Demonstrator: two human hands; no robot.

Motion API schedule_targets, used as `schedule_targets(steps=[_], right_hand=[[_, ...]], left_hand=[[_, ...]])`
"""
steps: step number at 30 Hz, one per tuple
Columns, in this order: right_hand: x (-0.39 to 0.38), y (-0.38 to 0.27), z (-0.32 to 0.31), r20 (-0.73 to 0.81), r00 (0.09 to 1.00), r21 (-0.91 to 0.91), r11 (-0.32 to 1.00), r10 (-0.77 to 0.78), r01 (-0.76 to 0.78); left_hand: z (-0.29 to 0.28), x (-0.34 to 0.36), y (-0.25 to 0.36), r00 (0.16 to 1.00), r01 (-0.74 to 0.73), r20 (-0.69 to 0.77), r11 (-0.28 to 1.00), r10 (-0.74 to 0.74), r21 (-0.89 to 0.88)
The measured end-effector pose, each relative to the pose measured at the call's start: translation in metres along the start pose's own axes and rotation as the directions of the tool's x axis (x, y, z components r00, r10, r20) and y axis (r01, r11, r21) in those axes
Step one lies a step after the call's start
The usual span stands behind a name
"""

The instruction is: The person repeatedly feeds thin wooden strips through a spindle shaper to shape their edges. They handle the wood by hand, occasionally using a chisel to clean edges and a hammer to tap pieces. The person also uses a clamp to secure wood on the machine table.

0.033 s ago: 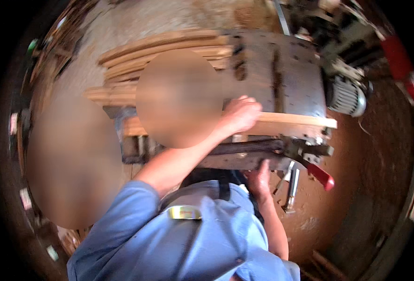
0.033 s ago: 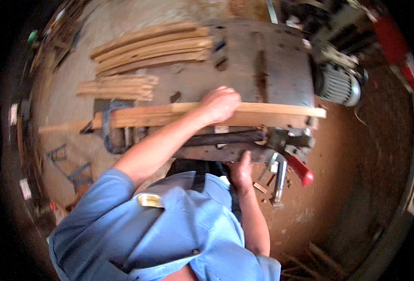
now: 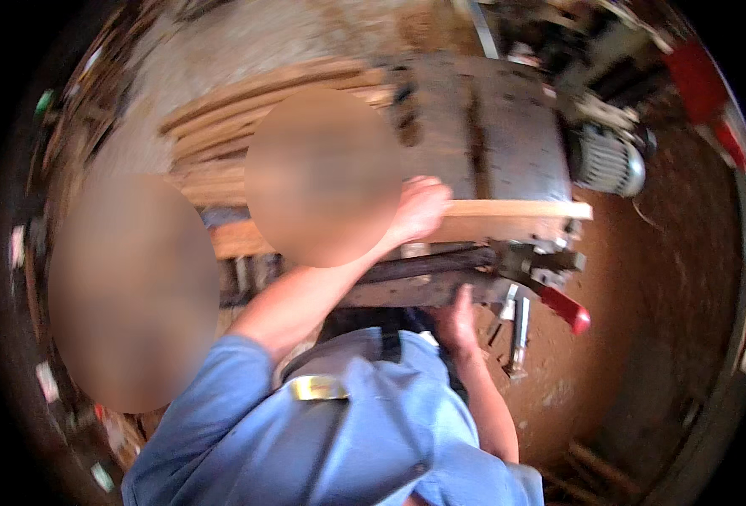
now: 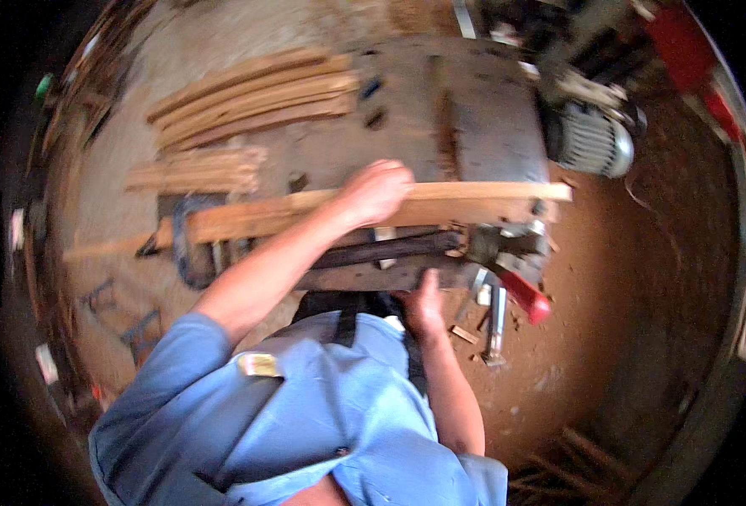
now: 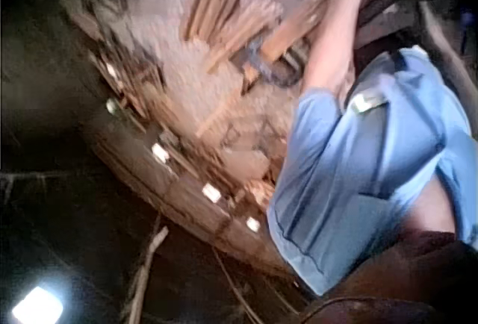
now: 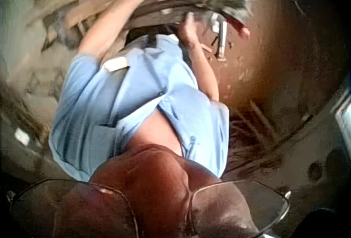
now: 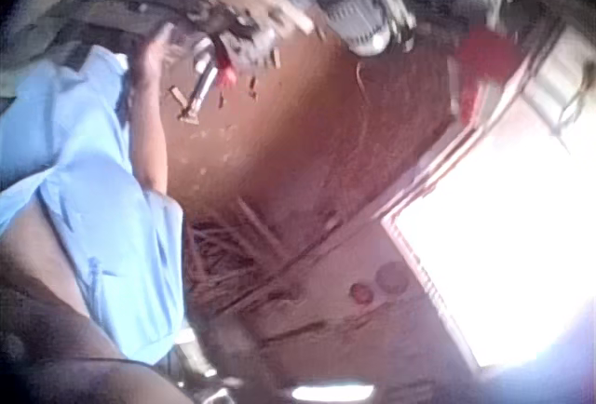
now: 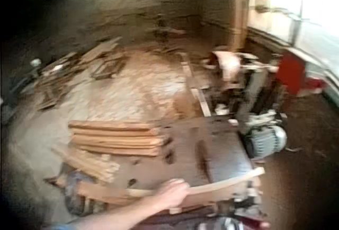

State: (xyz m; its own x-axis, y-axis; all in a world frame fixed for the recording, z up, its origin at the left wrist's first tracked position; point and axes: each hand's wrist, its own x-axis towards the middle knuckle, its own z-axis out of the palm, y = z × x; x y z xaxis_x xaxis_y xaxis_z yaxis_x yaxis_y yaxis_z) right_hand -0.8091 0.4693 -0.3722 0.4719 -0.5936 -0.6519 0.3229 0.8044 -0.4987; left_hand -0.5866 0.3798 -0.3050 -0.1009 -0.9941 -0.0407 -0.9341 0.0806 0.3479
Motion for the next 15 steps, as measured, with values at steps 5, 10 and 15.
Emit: schedule_targets(steps=[5, 10, 15], right_hand=[[0.01, 0.006, -0.008, -0.088, 0.994, -0.055, 0.996, -0.068, 0.064], [0.009, -0.002, -0.002, -0.088, 0.992, -0.099, 0.992, -0.088, 0.079], [-0.004, -0.023, 0.013, -0.06, 0.997, -0.182, 0.983, -0.049, 0.037]], left_hand=[[-0.051, -0.031, 0.037, 0.999, -0.037, 0.013, 0.998, 0.038, -0.047], [-0.041, -0.029, 0.027, 0.971, -0.21, -0.081, 0.968, 0.223, 0.137], [-0.041, -0.026, 0.021, 0.958, -0.226, -0.142, 0.961, 0.249, 0.16]])
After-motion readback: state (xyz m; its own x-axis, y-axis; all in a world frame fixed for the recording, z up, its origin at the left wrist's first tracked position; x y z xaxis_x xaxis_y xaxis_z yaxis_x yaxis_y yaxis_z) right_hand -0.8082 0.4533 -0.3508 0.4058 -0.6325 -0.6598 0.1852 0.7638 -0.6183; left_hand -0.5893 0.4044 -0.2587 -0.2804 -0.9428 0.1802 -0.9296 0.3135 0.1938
